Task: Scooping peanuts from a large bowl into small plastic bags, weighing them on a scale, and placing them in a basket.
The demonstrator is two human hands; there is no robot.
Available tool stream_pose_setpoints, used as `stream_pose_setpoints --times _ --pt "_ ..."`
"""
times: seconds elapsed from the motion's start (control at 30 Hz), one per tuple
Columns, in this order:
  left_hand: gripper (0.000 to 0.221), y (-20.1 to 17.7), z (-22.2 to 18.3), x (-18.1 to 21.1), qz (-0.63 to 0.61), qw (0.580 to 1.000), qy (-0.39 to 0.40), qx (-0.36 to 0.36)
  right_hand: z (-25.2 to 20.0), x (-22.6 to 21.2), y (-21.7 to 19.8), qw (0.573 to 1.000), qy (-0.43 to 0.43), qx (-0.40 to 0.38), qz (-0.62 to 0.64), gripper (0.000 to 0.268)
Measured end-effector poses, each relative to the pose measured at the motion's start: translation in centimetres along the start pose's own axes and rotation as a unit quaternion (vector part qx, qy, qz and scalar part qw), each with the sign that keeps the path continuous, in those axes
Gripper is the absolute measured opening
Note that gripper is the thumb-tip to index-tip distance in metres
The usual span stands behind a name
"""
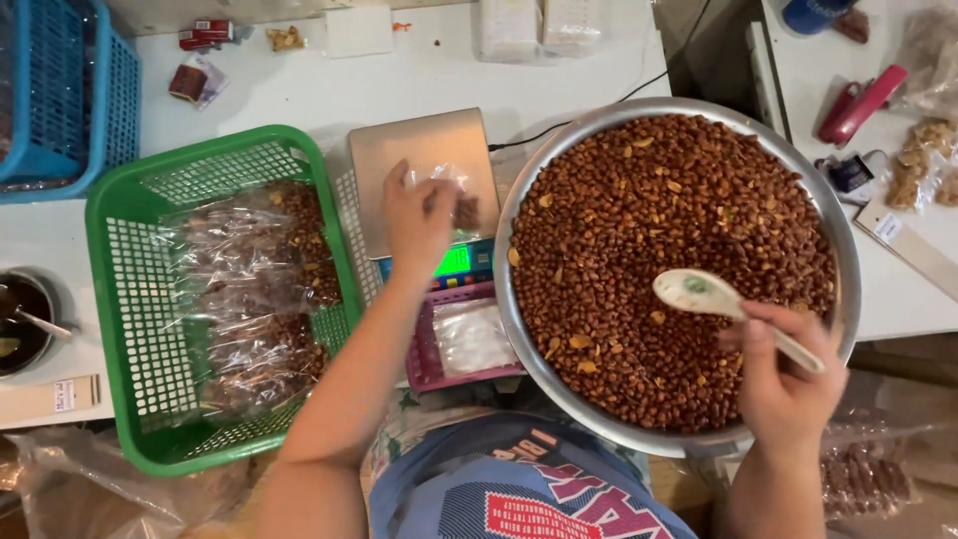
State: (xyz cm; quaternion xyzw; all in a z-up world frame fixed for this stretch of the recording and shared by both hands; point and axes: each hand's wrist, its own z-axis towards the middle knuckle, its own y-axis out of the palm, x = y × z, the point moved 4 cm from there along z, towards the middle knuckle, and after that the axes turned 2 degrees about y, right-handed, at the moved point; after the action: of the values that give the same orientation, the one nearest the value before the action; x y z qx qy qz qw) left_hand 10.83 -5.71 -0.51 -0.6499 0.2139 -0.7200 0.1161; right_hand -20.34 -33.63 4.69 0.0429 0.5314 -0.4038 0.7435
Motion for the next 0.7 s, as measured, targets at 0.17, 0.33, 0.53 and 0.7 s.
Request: stream_pose_setpoints --times 0.17,0.33,0.53,0.7 --pt "0.039 -1.3 2.4 -2.3 0.117 0.982 -0.144 -0.026 -1.2 0.5 2.2 0.97 0.119 -0.088 -0.193 0.02" --pt "0.025 -2.5 3.3 -3.7 0.115 0.955 0.22 0.165 -1.4 -0.6 3.7 0.981 0.123 -0.026 -0.147 0.014" --pt "0.04 -5.1 0.0 4.0 -0.094 0.951 0.283 0.084 -1.3 1.2 3.8 0.98 0.176 -0.013 -0.095 0.016" --pt "0.012 -3.3 -3.0 5.9 -0.281 0.935 0.215 -0.012 -1.2 1.7 3.4 0.98 0.189 0.017 -0.063 0.016"
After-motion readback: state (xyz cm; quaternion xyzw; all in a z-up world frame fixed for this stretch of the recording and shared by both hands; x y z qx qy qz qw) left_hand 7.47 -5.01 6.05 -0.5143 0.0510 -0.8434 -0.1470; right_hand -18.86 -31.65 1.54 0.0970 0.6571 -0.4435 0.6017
